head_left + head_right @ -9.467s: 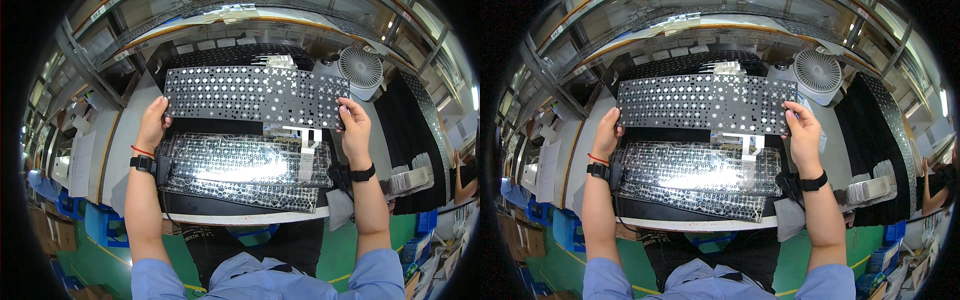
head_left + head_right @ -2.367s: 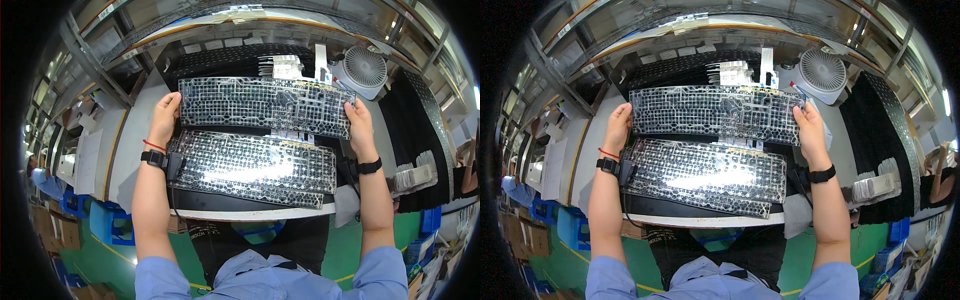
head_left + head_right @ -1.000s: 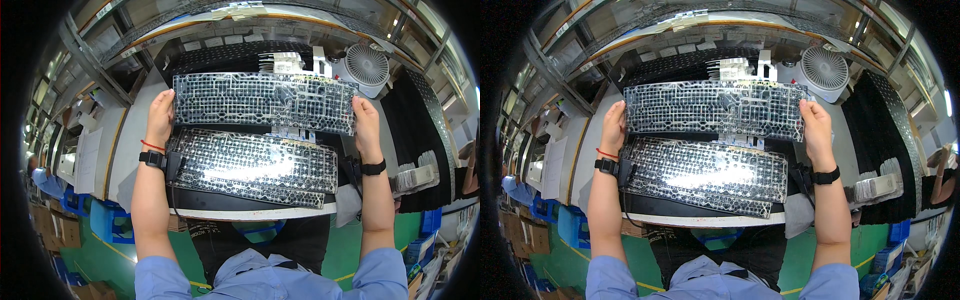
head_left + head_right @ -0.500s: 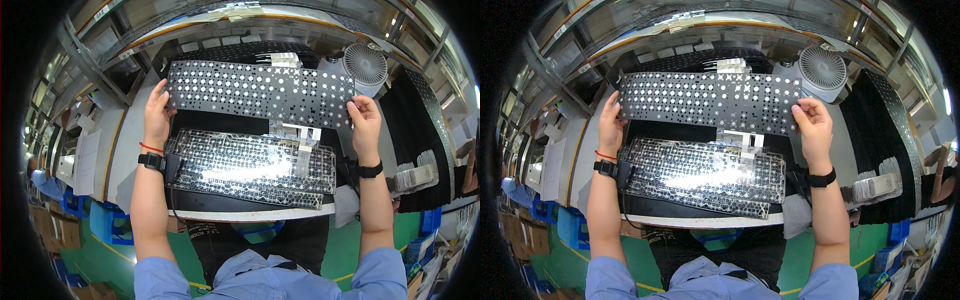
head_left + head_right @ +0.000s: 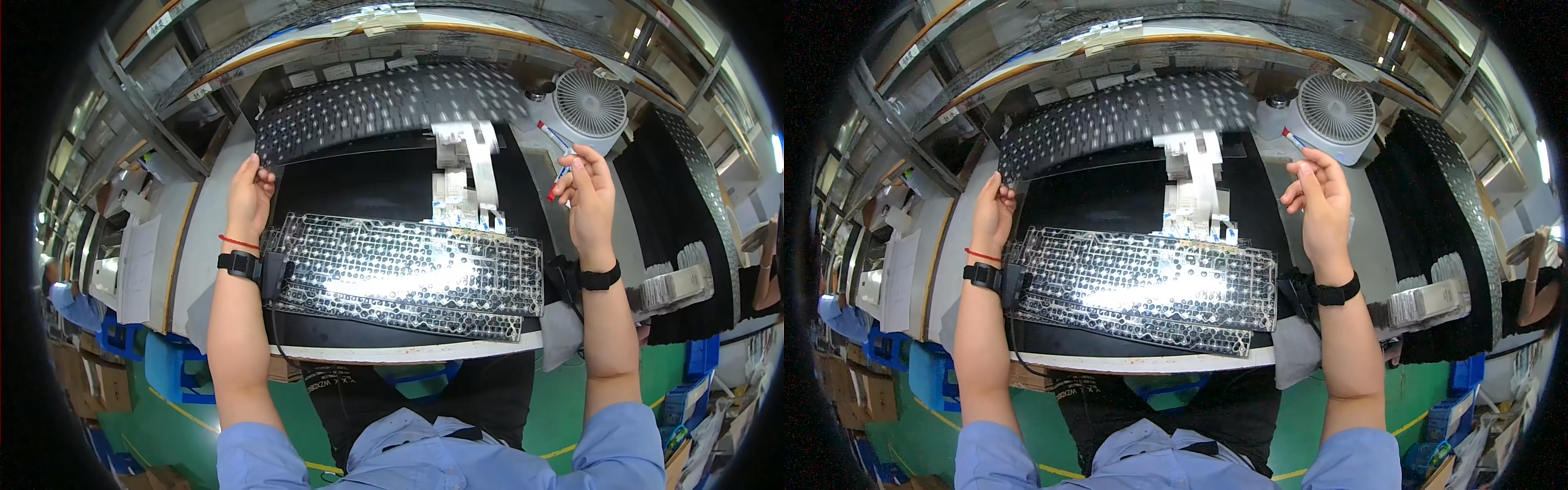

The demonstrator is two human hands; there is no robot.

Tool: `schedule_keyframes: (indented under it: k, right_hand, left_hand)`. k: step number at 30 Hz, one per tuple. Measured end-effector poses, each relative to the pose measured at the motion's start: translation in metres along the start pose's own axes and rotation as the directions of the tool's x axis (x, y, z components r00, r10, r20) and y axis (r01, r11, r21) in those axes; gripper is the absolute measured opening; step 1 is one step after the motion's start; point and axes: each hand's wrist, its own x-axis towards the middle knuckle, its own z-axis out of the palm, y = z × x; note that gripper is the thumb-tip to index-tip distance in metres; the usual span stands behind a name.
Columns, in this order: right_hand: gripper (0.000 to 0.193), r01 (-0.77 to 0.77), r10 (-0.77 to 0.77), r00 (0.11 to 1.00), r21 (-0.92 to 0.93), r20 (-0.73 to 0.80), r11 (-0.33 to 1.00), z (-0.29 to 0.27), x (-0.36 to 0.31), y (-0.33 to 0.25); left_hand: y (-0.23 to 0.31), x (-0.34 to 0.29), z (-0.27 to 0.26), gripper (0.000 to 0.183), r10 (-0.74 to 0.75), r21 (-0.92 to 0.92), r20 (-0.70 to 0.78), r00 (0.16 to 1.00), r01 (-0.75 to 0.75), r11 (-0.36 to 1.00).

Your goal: Assembling keyboard components by layering conductive sheets and keys.

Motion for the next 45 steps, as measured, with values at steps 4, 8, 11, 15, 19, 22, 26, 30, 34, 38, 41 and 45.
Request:
schedule_keyframes:
  k: [4,8,11,15,19,22,26,30,34,38,41,45]
  right_hand:
    - [0.025,-0.146,0.157,0.986,-0.157,0.063,0.977,-0.004,0.001,0.004]
    - [0.022,-0.163,0.299,0.909,-0.411,0.291,0.897,0.002,-0.004,0.010]
    - [0.044,-0.006,0.424,0.746,-0.632,0.513,0.775,-0.003,-0.008,0.012]
    - [0.070,0.193,0.450,0.612,-0.675,0.650,0.712,0.000,-0.013,0.007]
    - [0.071,0.116,0.524,0.630,-0.737,0.573,0.666,0.003,-0.015,0.004]
    - [0.063,0.029,0.533,0.663,-0.729,0.526,0.683,0.008,-0.016,0.001]
    - [0.054,-0.093,0.491,0.730,-0.642,0.476,0.761,0.005,-0.014,0.008]
    - [0.041,-0.056,0.396,0.794,-0.594,0.460,0.802,0.000,-0.011,0.020]
    - [0.026,-0.074,0.338,0.834,-0.519,0.435,0.851,-0.001,-0.008,0.022]
    - [0.015,-0.073,0.257,0.895,-0.450,0.364,0.890,-0.003,-0.005,0.024]
    - [0.017,-0.164,0.302,0.907,-0.414,0.294,0.895,-0.002,-0.004,0.021]
    - [0.026,-0.242,0.280,0.936,-0.185,0.216,0.952,0.001,-0.004,0.012]
  left_hand:
    - [0.005,-0.012,0.035,0.033,0.075,-0.018,-0.124,0.989,-0.078,0.997]
    - [0.004,-0.009,0.016,0.038,0.032,0.102,-0.015,0.999,-0.031,0.994]
    - [0.002,-0.010,0.015,0.036,-0.008,0.185,0.022,1.000,0.004,0.983]
    - [0.001,-0.013,0.018,0.033,-0.040,0.220,0.047,0.998,0.029,0.975]
    - [-0.001,-0.013,0.021,0.032,-0.077,0.237,0.074,0.994,0.058,0.970]
    - [-0.001,-0.012,0.018,0.032,-0.094,0.264,0.084,0.992,0.069,0.962]
    - [-0.002,-0.012,0.018,0.031,-0.100,0.285,0.091,0.991,0.070,0.956]
    - [-0.001,-0.012,0.018,0.031,-0.136,0.313,0.113,0.984,0.094,0.945]
    - [-0.003,-0.016,0.026,0.032,-0.169,0.424,0.089,0.982,0.116,0.898]
    - [-0.006,-0.017,0.028,0.029,-0.226,0.472,0.159,0.961,0.127,0.872]
    - [-0.005,-0.017,0.027,0.025,-0.236,0.436,0.215,0.948,0.123,0.892]
    - [-0.004,-0.015,0.025,0.021,-0.150,0.346,0.216,0.965,0.068,0.936]
